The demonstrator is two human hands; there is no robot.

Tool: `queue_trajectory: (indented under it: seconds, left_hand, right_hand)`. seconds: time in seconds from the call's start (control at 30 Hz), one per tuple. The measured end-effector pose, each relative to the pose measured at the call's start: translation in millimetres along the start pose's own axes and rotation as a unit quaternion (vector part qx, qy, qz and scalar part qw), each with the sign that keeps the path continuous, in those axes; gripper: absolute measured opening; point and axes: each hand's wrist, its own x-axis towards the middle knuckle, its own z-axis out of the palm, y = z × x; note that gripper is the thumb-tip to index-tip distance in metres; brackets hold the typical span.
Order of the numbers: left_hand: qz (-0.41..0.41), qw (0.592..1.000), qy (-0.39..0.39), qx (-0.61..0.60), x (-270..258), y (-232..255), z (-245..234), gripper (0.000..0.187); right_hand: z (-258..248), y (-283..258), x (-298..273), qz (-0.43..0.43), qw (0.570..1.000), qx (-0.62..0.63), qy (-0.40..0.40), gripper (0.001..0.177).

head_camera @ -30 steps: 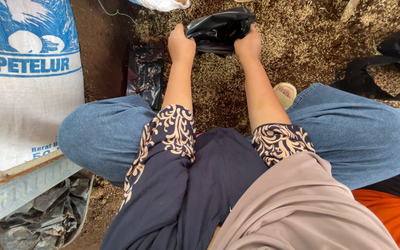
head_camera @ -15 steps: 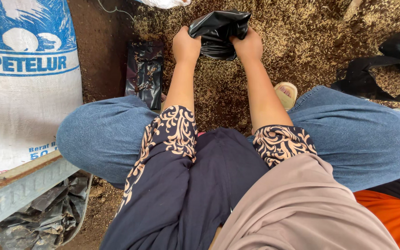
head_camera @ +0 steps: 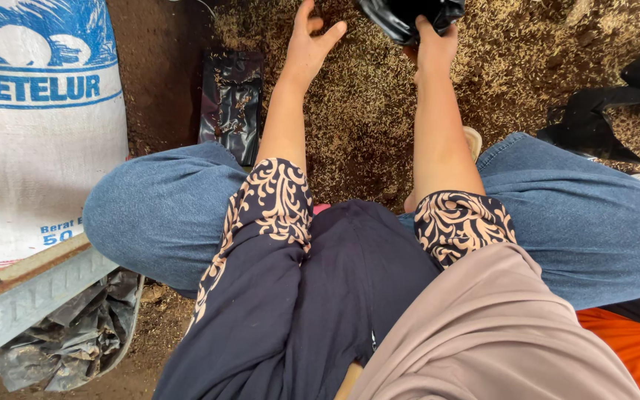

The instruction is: The person scoops grains from a large sack into small black plastic bags using a scoop, then folds and seals each bag by hand. The process is repeated multiple times.

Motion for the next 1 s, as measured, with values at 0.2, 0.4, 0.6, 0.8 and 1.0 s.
queue_trajectory:
  seconds: [0.2,0.4,0.6,0.8,1.0]
  left_hand:
    - [-0.201,0.958,-0.030,0.200,-13.6,-73.5,-13.9,0.064]
    - [-0.253,0.949,-0.077,0.170,-30.1,-66.0,-1.3,0.078]
    - [-0.135,0.991,-0.011,-0.017,7.7,-20.3,47.1,0.119]
    - [0.014,0.989,0.143,-0.045,36.6,-28.7,59.5,0.113]
    - [-0.092,0.976,0.199,-0.012,18.6,-68.8,25.6,0.076]
  right_hand:
    - [-28.6,28.1,-5.8,0.005,0.981,-0.016,-0.194,0.092]
    - [-42.3,42.3,3.3,-0.022,0.998,0.047,0.029,0.088]
    - [7.4,20.4,4.6,-0.184,0.956,-0.195,-0.119,0.089]
    - [61.0,34.2,17.2,-0.131,0.924,-0.168,-0.318,0.080]
    - [36.0,13.8,114.5,-0.082,0.977,-0.098,0.173,0.049]
